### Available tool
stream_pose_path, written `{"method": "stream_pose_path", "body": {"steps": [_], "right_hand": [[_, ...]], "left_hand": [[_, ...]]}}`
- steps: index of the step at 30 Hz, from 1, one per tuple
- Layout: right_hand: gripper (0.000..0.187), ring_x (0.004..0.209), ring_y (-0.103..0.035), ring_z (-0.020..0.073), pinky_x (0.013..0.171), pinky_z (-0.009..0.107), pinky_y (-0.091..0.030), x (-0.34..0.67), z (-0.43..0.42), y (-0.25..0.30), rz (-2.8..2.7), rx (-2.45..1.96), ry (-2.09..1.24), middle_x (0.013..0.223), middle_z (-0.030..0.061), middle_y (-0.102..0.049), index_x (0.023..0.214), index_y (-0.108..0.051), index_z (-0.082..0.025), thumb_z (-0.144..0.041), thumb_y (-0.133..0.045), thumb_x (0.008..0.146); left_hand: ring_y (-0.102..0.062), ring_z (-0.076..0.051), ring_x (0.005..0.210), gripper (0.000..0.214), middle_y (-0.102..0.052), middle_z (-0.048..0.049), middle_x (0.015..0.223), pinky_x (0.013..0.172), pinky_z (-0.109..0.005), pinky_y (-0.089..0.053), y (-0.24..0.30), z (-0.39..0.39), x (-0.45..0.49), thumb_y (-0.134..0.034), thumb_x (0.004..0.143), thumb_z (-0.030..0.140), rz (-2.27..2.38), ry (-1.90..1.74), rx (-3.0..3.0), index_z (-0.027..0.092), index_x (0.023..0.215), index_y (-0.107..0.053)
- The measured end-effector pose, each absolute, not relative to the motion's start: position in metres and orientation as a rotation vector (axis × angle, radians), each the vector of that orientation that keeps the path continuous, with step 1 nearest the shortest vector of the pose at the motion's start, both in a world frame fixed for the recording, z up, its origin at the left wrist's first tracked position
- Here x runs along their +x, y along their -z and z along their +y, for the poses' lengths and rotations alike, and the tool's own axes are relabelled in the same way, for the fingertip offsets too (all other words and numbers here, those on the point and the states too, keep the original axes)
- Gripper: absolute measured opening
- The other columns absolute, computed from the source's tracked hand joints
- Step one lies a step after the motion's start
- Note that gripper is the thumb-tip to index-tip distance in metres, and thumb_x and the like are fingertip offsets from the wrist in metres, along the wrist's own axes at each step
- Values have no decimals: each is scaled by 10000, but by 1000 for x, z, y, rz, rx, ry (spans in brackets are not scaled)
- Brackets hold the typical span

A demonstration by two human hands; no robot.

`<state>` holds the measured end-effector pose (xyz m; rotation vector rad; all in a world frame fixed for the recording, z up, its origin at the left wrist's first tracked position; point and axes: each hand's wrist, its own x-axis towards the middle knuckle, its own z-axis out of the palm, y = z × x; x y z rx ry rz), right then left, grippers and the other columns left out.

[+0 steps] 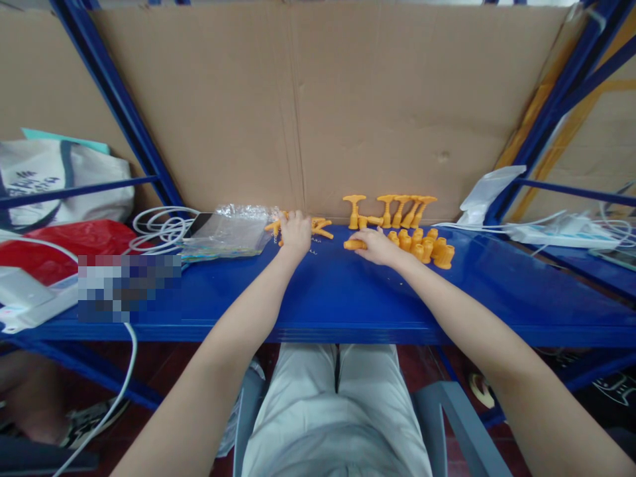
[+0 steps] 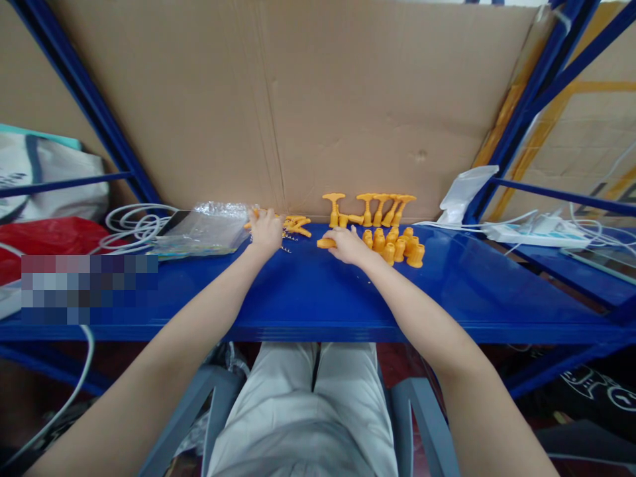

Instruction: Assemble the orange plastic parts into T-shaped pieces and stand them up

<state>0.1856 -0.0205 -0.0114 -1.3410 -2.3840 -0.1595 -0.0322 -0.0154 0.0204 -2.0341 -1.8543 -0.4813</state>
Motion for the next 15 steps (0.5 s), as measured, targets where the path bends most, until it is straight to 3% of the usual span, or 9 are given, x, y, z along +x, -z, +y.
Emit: {"method": "stream_pose_path", "body": {"steps": [8, 15], "right_hand": [[361, 1228, -596, 307, 1110, 636, -321, 184, -25, 9, -2370, -1383, 173, 1271, 124, -691, 1246, -675, -234, -196, -600, 895], [353, 1212, -608, 323, 1116, 615, -328, 184, -29, 3, -2291, -1456, 258, 1237, 163, -703, 1253, -673, -184, -192, -539, 926]], "left_hand": [[-586, -336, 1210, 346, -694, -137, 1188, 1158, -603, -187, -15, -11, -35, -450, 965, 199, -1732, 594, -2182, 237, 1216, -684], [-597, -289, 1194, 453, -703, -117, 1187, 1093, -529, -281, -7, -9, -28, -418, 926, 86, -1504, 564, -2365, 272, 1237, -690]]}}
